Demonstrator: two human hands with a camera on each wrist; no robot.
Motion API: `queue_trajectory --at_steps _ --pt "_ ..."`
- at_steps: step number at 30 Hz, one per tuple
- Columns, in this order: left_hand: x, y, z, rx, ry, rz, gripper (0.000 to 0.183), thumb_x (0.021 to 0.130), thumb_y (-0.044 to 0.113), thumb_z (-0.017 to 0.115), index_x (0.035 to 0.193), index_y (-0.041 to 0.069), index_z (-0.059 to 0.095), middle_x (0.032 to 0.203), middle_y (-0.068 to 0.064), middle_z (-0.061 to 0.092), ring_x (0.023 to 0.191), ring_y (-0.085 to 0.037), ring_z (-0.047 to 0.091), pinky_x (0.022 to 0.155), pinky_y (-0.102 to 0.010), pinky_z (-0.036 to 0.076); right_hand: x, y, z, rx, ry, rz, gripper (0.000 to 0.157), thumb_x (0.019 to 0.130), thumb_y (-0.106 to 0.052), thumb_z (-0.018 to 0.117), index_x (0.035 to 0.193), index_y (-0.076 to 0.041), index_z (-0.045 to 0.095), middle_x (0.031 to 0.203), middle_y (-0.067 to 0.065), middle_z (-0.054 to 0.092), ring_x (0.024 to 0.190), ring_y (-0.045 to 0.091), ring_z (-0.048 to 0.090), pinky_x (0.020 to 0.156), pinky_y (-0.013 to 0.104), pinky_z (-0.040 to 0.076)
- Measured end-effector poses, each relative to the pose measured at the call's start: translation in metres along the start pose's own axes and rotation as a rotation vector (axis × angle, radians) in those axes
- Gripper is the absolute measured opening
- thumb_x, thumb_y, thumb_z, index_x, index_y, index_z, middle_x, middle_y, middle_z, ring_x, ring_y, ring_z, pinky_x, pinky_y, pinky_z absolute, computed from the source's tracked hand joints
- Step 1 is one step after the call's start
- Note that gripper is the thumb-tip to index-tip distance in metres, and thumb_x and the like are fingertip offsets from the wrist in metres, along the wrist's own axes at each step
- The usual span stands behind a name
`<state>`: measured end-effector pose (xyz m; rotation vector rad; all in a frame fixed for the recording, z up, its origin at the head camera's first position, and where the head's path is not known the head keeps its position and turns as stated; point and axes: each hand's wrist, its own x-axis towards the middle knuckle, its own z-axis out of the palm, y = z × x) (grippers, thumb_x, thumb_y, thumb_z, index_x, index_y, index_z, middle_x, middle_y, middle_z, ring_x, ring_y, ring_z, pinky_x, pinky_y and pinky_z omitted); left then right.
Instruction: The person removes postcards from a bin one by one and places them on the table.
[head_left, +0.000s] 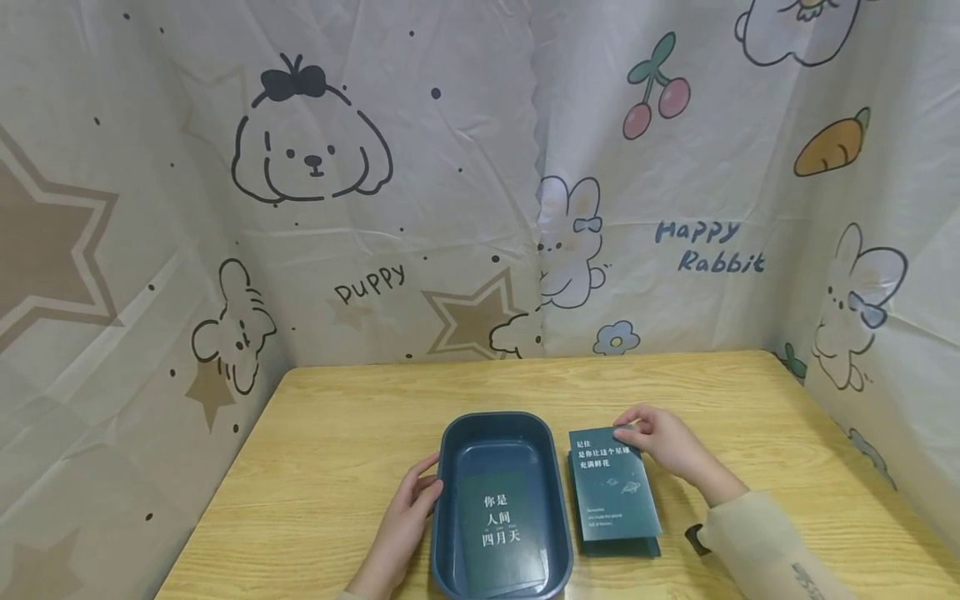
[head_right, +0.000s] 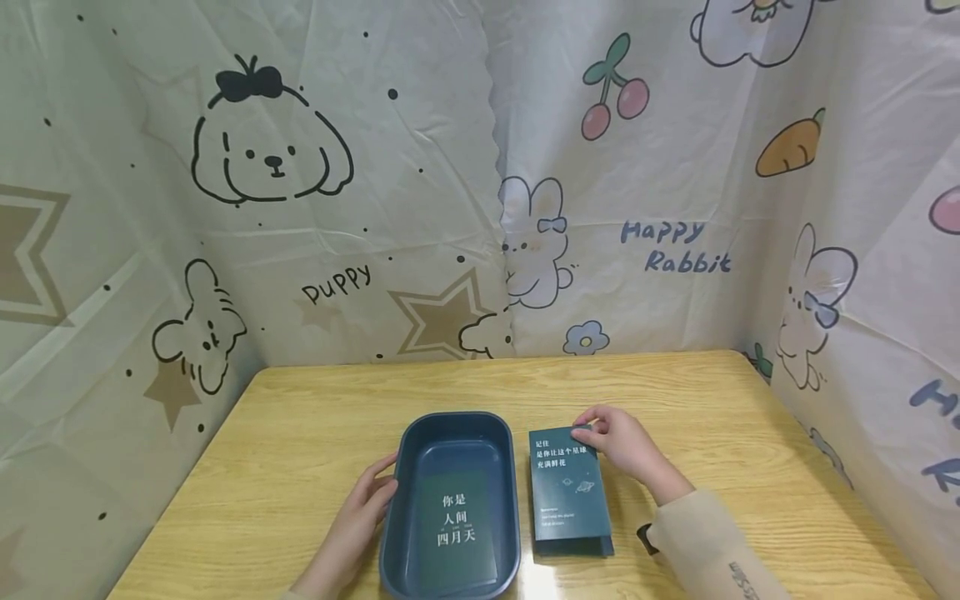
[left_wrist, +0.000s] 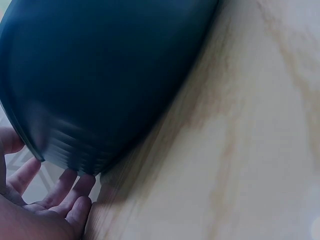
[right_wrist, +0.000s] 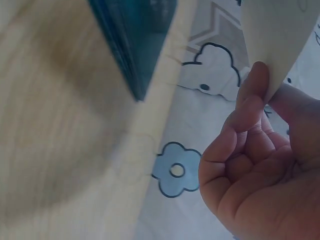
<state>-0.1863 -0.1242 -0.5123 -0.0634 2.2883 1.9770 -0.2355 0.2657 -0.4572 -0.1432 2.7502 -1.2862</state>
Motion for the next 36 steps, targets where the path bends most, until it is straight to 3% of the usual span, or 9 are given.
queue_trajectory --at_steps 6,13,36 --pt "0.0 0.001 0.0 0.006 0.003 -0.006 0.049 0.108 0.029 0.051 0.155 0.015 0.045 0.137 -0.017 0.06 0.124 -0.028 0.06 0.105 -0.05 0.051 0.005 0.008 0.01 -0.035 -0.001 0.039 0.024 0.099 -0.022 0.07 0.112 -0.002 0.067 0.072 0.002 0.059 0.063 0.015 0.048 0.052 0.026 0.038" --pt "0.0 0.001 0.001 0.006 0.004 -0.012 0.049 0.108 0.029 0.052 0.155 0.014 0.045 0.138 -0.018 0.06 0.123 -0.028 0.06 0.105 -0.049 0.051 0.007 0.01 0.012 -0.063 0.001 0.059 0.024 0.099 -0.024 0.07 0.112 -0.003 0.068 0.079 0.003 0.061 0.073 0.018 0.053 0.063 0.031 0.041" --pt "-0.001 0.004 0.003 0.004 0.005 -0.01 0.049 0.108 0.029 0.052 0.155 0.014 0.044 0.138 -0.018 0.06 0.125 -0.029 0.059 0.104 -0.048 0.052 0.013 0.016 0.016 -0.13 -0.009 0.054 0.017 0.097 -0.021 0.072 0.104 -0.005 0.069 0.079 0.004 0.058 0.073 0.018 0.05 0.066 0.03 0.039"
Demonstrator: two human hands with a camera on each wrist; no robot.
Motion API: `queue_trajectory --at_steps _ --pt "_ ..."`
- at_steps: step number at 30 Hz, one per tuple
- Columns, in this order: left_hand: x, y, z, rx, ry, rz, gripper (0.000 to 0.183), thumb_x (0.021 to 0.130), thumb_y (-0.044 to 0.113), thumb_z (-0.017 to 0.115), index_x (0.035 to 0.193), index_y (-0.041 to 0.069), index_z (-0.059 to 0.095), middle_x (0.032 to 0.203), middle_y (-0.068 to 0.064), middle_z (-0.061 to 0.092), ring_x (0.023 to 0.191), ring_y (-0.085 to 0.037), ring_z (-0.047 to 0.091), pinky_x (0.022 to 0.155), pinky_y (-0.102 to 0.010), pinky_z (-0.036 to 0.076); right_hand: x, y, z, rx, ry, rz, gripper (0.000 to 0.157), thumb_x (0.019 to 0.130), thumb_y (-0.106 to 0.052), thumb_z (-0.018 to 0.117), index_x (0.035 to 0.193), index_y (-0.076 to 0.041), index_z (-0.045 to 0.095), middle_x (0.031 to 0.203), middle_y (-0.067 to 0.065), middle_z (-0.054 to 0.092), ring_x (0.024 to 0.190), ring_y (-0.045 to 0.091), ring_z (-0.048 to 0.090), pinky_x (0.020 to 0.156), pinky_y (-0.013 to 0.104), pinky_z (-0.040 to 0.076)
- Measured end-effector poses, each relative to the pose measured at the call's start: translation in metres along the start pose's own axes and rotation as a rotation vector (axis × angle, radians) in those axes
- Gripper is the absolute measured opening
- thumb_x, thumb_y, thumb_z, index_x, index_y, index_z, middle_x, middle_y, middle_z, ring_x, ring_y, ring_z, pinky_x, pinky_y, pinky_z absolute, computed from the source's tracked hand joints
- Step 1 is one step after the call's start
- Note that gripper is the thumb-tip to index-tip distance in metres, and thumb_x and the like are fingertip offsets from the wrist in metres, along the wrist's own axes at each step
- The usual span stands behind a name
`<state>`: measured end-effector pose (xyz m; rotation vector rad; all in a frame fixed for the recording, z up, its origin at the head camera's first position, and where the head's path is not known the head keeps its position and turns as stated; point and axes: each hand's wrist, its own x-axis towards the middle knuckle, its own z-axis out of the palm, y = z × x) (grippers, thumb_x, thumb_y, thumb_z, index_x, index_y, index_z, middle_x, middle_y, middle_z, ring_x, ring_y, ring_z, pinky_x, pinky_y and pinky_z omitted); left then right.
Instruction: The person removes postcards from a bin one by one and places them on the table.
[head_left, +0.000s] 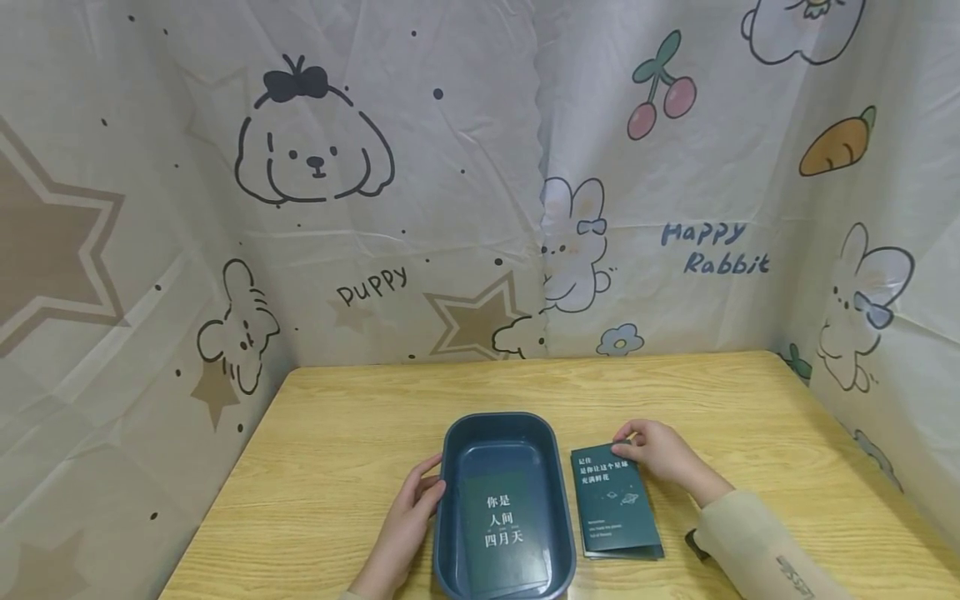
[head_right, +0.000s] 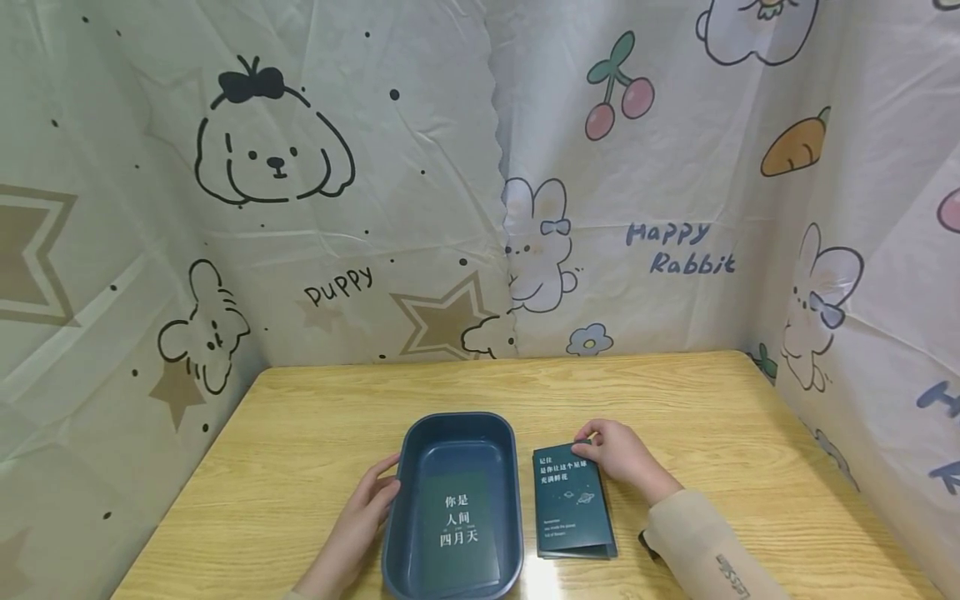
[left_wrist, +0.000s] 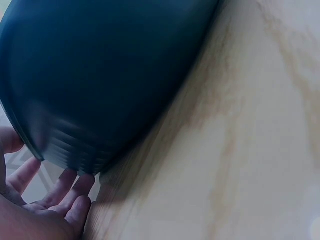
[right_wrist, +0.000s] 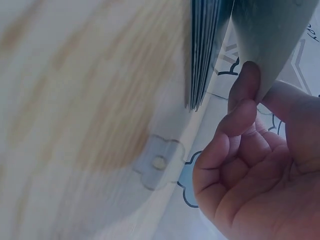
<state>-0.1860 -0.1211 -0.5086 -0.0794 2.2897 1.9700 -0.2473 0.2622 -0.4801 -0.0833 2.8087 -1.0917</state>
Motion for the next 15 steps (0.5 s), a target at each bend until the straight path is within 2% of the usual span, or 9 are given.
queue_trajectory --at_steps 7,15 --pt "0.0018 -0.0025 0.0001 0.0 -0.001 0.005 0.049 0.109 0.029 0.051 0.155 0.015 0.045 0.138 -0.017 0.06 0.125 -0.029 0.059 0.103 -0.046 0.052 0.0005 -0.0026 0.0016 -0.07 0.027 -0.019 0.014 0.095 -0.019 0.073 0.101 -0.007 0.069 0.08 0.003 0.057 0.073 0.018 0.05 0.066 0.031 0.041" --pt "0.0029 -0.0041 -0.0003 -0.002 0.0 -0.001 0.049 0.109 0.03 0.051 0.155 0.015 0.044 0.139 -0.018 0.06 0.126 -0.029 0.058 0.105 -0.05 0.051 0.0026 -0.0016 0.0065 -0.125 0.046 -0.033 0.011 0.093 -0.017 0.076 0.096 -0.009 0.069 0.081 0.001 0.062 0.075 0.016 0.054 0.07 0.031 0.046"
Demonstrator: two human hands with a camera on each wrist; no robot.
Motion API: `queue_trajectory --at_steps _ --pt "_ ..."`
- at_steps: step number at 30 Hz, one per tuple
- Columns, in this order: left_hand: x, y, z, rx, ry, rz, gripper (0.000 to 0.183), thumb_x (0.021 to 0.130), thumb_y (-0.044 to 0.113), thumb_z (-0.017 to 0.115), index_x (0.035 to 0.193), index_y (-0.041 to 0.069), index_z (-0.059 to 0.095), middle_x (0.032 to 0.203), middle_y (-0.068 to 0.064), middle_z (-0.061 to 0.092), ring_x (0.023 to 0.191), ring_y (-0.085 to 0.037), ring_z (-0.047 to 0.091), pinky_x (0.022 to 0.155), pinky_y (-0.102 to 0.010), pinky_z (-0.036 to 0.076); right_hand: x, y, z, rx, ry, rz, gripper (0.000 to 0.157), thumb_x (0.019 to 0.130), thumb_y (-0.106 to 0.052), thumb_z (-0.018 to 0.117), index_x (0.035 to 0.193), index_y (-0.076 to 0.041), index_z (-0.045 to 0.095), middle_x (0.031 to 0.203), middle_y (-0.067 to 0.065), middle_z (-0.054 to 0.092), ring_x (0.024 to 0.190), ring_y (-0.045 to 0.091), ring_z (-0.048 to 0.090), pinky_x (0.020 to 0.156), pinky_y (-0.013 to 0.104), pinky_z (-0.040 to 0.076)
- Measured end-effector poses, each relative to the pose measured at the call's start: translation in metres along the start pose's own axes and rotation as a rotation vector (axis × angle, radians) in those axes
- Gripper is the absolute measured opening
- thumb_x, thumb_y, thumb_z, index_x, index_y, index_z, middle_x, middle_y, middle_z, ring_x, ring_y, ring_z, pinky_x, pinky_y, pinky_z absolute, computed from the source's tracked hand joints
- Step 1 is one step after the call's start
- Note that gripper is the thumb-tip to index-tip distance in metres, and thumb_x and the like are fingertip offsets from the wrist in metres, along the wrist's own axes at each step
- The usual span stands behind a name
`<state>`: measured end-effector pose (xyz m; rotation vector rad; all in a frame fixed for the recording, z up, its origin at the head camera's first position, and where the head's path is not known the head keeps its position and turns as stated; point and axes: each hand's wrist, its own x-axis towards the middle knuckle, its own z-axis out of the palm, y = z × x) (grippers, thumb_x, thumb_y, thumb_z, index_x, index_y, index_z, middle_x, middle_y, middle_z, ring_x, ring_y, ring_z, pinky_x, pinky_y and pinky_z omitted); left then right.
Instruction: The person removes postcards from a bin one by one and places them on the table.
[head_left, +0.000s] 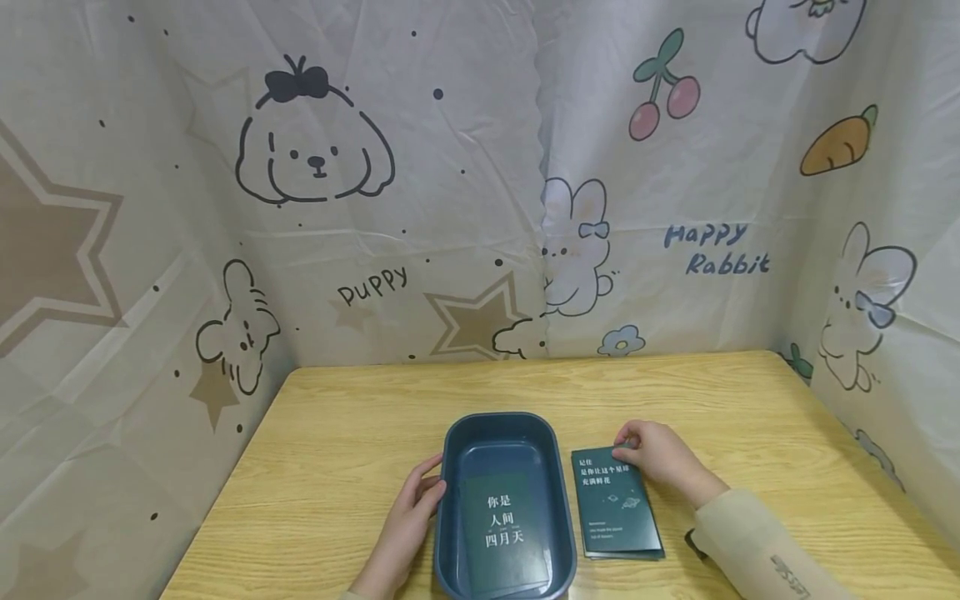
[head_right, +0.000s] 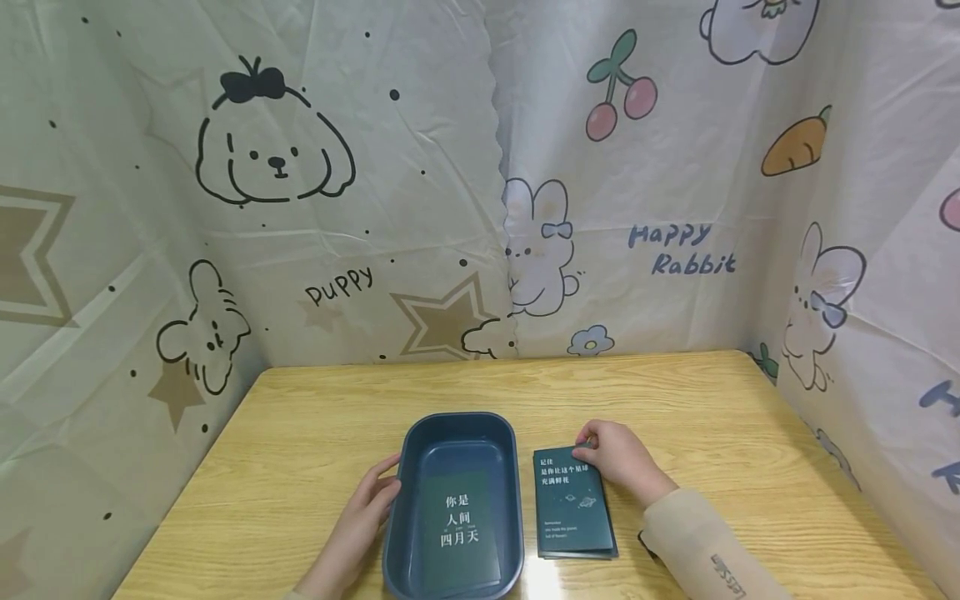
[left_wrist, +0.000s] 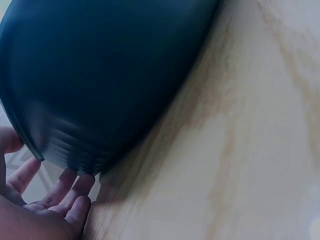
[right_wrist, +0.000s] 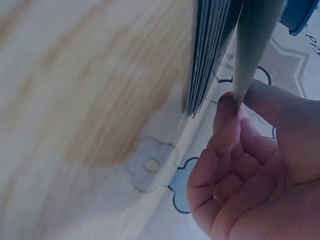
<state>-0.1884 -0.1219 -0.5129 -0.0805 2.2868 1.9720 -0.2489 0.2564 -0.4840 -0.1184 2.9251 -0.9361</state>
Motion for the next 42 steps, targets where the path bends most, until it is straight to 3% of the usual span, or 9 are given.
queue_trajectory --at_steps 22,42 --pt "-0.002 0.0022 0.0005 -0.001 -0.001 0.005 0.049 0.108 0.03 0.052 0.155 0.015 0.045 0.138 -0.018 0.06 0.126 -0.029 0.058 0.106 -0.05 0.05 -0.0024 -0.0054 0.0026 -0.171 0.055 -0.083 0.013 0.09 -0.017 0.08 0.09 -0.009 0.069 0.079 0.0 0.058 0.072 0.015 0.051 0.065 0.033 0.045" --pt "-0.0015 0.0027 0.0012 0.001 -0.001 -0.002 0.05 0.109 0.03 0.051 0.155 0.014 0.044 0.139 -0.018 0.059 0.128 -0.031 0.057 0.107 -0.052 0.05 -0.0027 -0.0038 0.0051 -0.234 0.055 -0.073 0.017 0.089 -0.02 0.081 0.092 -0.01 0.069 0.083 0.001 0.059 0.073 0.016 0.052 0.067 0.035 0.048"
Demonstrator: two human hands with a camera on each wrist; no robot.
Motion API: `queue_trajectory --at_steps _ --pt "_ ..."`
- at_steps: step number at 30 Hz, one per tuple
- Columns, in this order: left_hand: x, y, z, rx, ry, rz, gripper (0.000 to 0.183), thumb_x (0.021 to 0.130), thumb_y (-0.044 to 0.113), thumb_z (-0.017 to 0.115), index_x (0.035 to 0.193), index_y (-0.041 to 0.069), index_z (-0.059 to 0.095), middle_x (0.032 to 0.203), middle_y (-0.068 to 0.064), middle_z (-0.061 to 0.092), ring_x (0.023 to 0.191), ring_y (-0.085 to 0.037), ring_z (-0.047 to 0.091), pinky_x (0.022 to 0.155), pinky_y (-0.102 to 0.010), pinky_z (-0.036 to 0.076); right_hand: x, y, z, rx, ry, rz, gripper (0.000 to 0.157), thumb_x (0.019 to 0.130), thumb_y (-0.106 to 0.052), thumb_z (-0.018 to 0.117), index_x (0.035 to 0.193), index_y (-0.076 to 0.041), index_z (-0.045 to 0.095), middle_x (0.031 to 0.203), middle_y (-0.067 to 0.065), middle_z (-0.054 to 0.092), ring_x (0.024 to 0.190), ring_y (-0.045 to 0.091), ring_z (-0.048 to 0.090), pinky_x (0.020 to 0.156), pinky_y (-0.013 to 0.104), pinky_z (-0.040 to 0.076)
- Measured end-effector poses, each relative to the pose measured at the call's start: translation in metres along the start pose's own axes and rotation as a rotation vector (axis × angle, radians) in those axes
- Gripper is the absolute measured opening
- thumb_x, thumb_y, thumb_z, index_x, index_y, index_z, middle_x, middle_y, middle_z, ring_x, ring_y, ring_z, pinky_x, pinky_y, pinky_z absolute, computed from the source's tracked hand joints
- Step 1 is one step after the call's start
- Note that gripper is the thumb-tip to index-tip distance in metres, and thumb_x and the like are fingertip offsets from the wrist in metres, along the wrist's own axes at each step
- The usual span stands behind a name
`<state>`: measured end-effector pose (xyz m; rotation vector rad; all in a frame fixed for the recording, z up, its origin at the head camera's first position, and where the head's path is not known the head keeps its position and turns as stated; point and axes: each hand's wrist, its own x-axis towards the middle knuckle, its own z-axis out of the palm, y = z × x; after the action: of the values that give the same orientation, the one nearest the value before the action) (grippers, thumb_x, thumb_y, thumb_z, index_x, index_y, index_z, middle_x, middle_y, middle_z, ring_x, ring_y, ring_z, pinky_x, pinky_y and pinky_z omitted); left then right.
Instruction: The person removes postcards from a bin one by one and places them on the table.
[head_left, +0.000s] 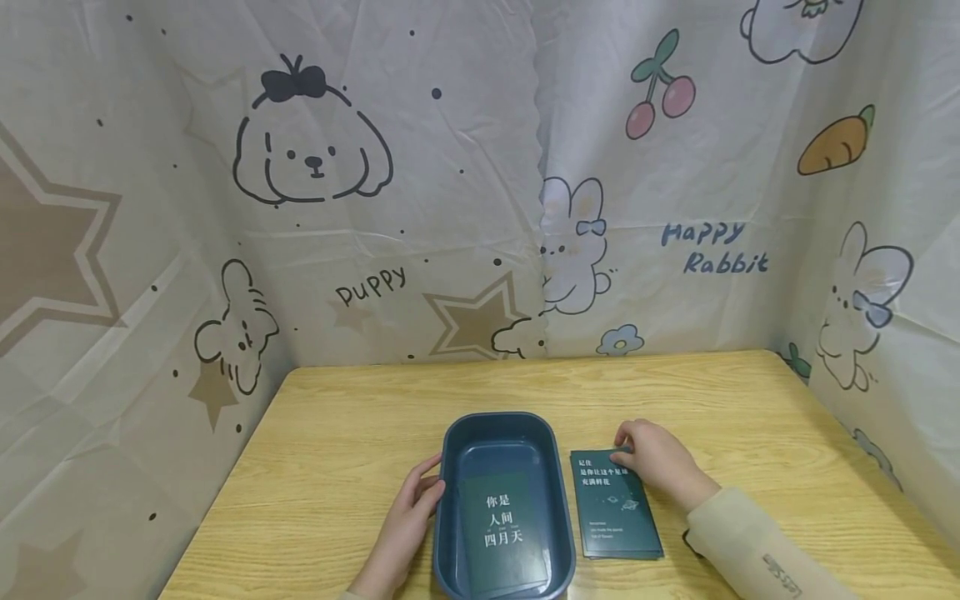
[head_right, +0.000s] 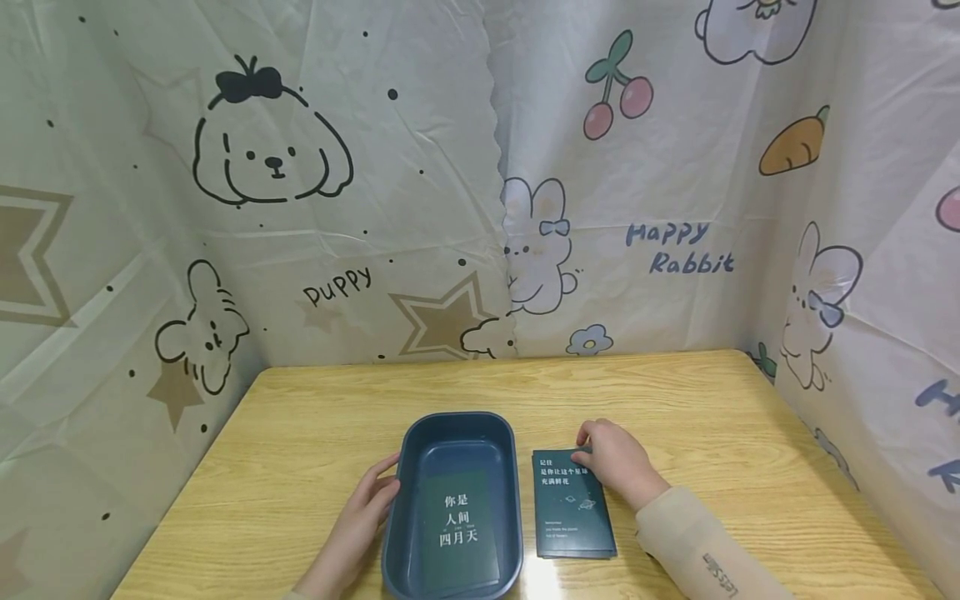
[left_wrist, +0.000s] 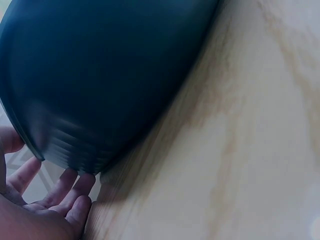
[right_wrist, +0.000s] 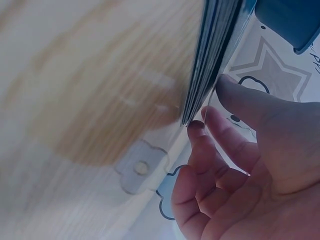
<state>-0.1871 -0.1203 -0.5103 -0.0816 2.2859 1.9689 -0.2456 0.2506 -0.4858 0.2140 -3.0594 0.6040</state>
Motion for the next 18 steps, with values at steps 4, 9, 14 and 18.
queue_trajectory --at_steps 4,9,14,18 --pt "0.0003 -0.0004 -0.0001 0.0 0.001 0.0 0.05 0.109 0.029 0.051 0.155 0.014 0.044 0.14 -0.018 0.059 0.128 -0.031 0.057 0.107 -0.052 0.05 -0.0009 -0.0003 0.0001 -0.012 0.006 -0.012 0.017 0.089 -0.02 0.082 0.091 -0.009 0.069 0.083 0.002 0.056 0.072 0.016 0.051 0.065 0.033 0.047" --pt "0.0001 -0.0001 -0.0003 0.003 0.002 -0.001 0.049 0.109 0.029 0.051 0.156 0.014 0.043 0.14 -0.018 0.059 0.128 -0.031 0.058 0.107 -0.052 0.05 -0.0018 -0.0011 0.0003 -0.025 0.02 -0.026 0.017 0.088 -0.021 0.082 0.09 -0.011 0.069 0.085 0.002 0.053 0.071 0.015 0.05 0.063 0.032 0.046" --pt "-0.0003 0.0005 -0.0005 0.005 0.0 0.001 0.049 0.109 0.029 0.051 0.155 0.014 0.043 0.14 -0.018 0.059 0.128 -0.031 0.057 0.107 -0.053 0.05 -0.0028 -0.0029 -0.0001 -0.031 0.02 -0.024 0.017 0.088 -0.02 0.083 0.088 -0.011 0.068 0.085 0.002 0.054 0.072 0.015 0.051 0.065 0.033 0.048" --pt "-0.0004 0.0008 -0.0006 0.004 0.003 0.004 0.049 0.109 0.029 0.051 0.155 0.015 0.044 0.14 -0.018 0.059 0.129 -0.031 0.057 0.107 -0.053 0.049 -0.0024 -0.0035 0.0 -0.028 0.009 -0.021 0.016 0.088 -0.018 0.082 0.088 -0.011 0.068 0.083 0.001 0.056 0.072 0.015 0.052 0.066 0.034 0.048"
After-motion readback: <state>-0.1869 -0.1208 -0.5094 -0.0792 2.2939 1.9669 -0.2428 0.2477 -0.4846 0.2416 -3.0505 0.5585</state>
